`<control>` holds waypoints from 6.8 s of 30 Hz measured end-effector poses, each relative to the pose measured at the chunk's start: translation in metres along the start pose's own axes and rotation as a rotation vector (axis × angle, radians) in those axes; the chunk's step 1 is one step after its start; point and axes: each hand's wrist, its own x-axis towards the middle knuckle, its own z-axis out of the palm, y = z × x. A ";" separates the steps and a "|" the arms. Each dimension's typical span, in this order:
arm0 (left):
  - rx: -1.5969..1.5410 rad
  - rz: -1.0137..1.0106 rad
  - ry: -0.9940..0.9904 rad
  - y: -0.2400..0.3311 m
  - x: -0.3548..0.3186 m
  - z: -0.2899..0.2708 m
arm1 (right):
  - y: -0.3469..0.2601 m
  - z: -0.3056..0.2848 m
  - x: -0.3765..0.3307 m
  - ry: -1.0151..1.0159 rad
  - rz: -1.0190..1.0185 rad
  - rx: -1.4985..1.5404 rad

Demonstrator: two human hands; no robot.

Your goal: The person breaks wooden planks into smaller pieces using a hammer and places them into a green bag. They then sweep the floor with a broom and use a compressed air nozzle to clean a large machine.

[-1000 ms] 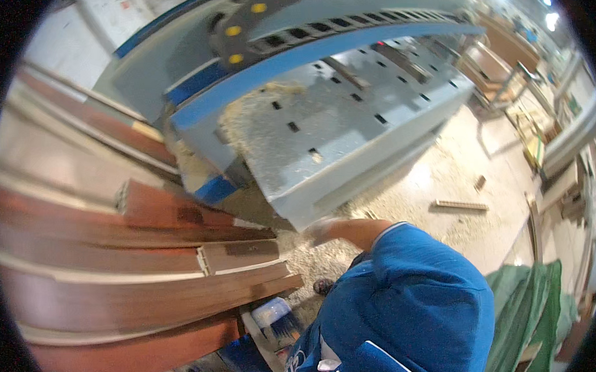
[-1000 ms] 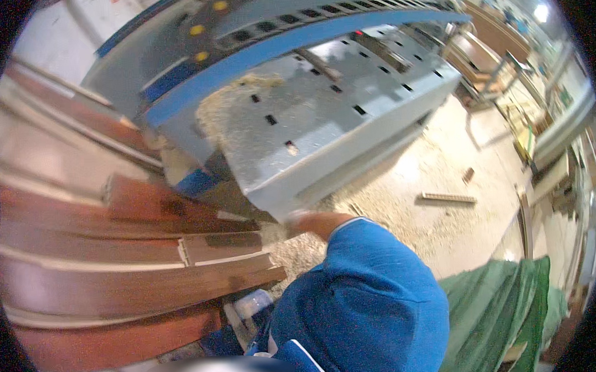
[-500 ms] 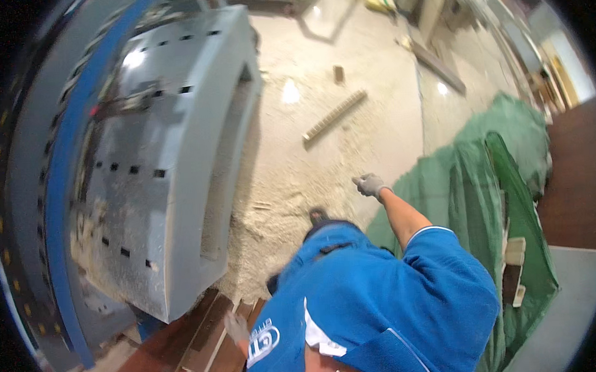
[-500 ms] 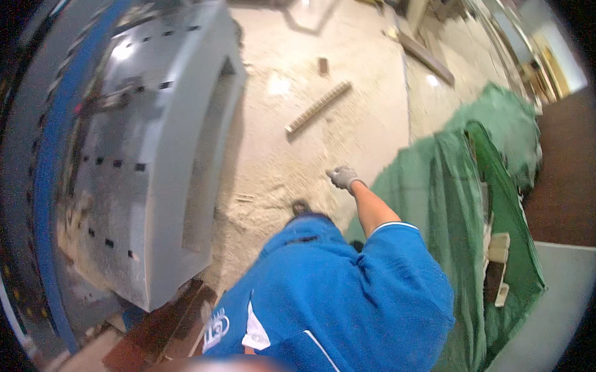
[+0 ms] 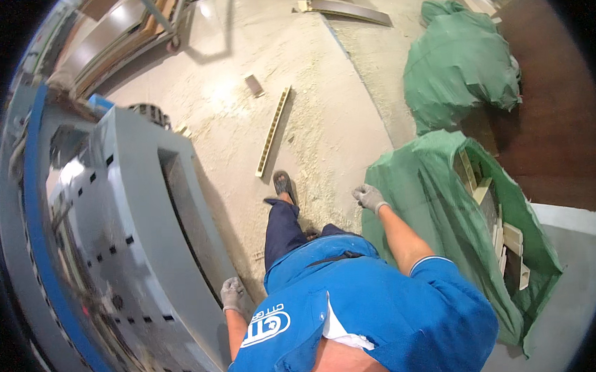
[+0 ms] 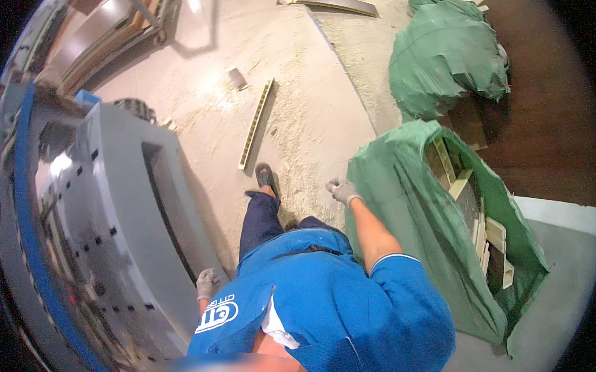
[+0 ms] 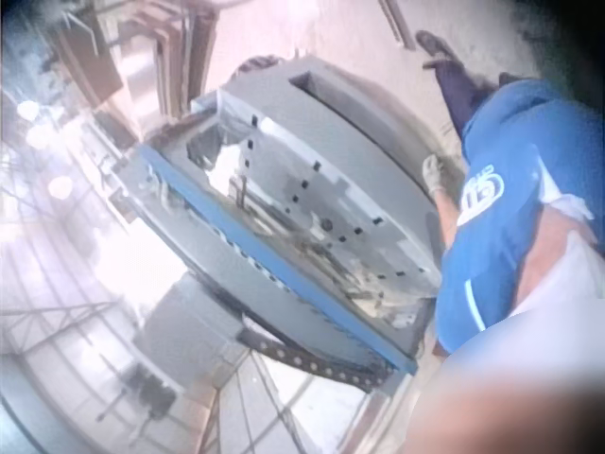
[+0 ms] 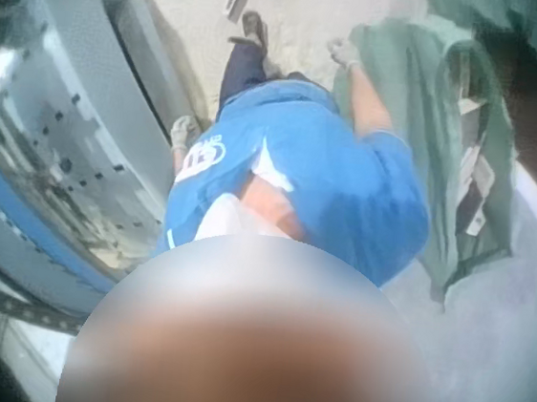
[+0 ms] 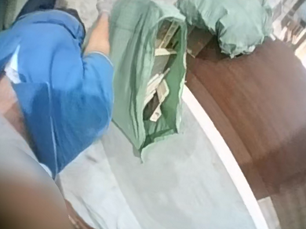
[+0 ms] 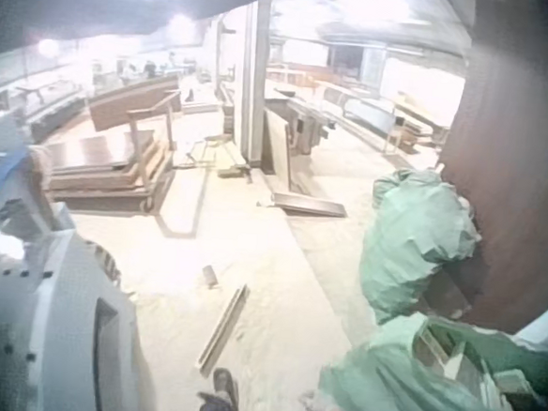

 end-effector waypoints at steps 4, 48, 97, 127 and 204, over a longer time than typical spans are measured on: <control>-0.078 -0.048 -0.113 0.084 0.101 0.051 | -0.030 -0.016 0.038 0.036 0.052 0.121; -0.209 -0.354 -0.911 0.391 0.331 0.638 | -0.218 -0.043 0.377 -0.456 0.039 1.376; 0.358 2.727 -2.377 0.371 -0.285 0.643 | -0.088 -0.201 -0.287 2.246 0.121 1.369; 0.254 2.518 -2.436 0.371 -0.279 0.634 | -0.026 -0.295 -0.320 1.971 0.811 1.001; 1.392 3.006 -2.064 0.236 -0.426 0.528 | -0.097 -0.072 -0.412 1.275 0.598 -0.343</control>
